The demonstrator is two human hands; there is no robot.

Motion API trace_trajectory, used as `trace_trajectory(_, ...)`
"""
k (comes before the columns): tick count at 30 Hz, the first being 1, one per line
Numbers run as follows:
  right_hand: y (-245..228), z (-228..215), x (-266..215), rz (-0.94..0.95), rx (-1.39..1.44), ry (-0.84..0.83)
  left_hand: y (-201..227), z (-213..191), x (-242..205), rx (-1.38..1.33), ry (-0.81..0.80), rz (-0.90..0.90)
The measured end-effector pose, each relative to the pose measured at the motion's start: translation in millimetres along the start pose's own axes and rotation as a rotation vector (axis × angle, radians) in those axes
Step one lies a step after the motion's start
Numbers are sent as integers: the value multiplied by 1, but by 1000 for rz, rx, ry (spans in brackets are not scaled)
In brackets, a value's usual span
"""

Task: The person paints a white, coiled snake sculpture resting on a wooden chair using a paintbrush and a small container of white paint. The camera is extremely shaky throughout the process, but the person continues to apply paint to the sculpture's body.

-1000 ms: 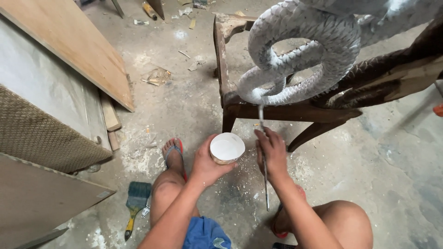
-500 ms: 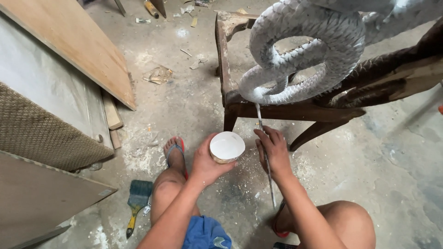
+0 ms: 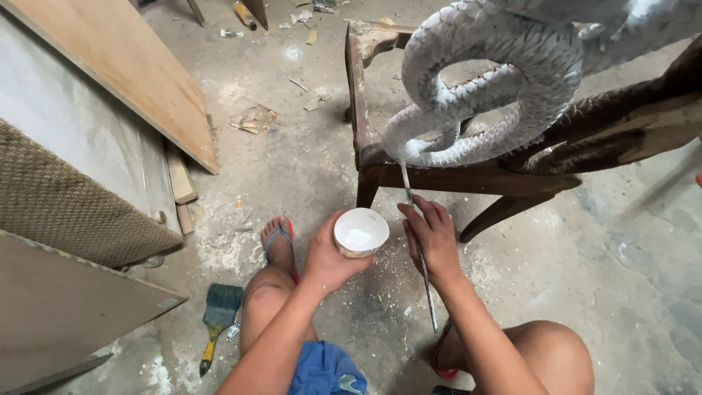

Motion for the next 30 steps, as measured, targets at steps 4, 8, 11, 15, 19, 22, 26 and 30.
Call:
trace_trajectory(4, -12, 2, -1, 4, 22, -61, -4, 3, -2, -3, 20, 17)
trace_trajectory(8, -13, 5, 10, 16, 37, -30, -2, 2, 1, -3, 16, -26)
trace_trajectory(11, -21, 3, 18, 15, 113, 0, 3, 1, 0, -8, 16, -43)
trace_trajectory(15, -44, -17, 19, -66, 135, 38, 4, -5, 2, -15, 25, -72)
trace_trajectory(19, -10, 6, 1, -55, 86, 32, 2, -9, 2, -8, 20, -74)
trace_trajectory(22, -2, 3, 0, -29, 51, 14, 4, -13, 5, -15, 26, -53)
trace_trajectory(26, -10, 0, 4, 64, 33, -19, 0, -12, 5, -2, 24, -59)
trace_trajectory(30, -42, -14, 26, -38, 80, 74, 0, -9, 6, -34, 43, -100)
Point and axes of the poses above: each hand's wrist, its own x-axis towards the middle knuckle, its own z-axis out of the palm, y = z × x, the point moved 7 cm from there along x, towards the middle knuckle, and after that the axes turned 10 degrees about z, right-handed, at the moved point
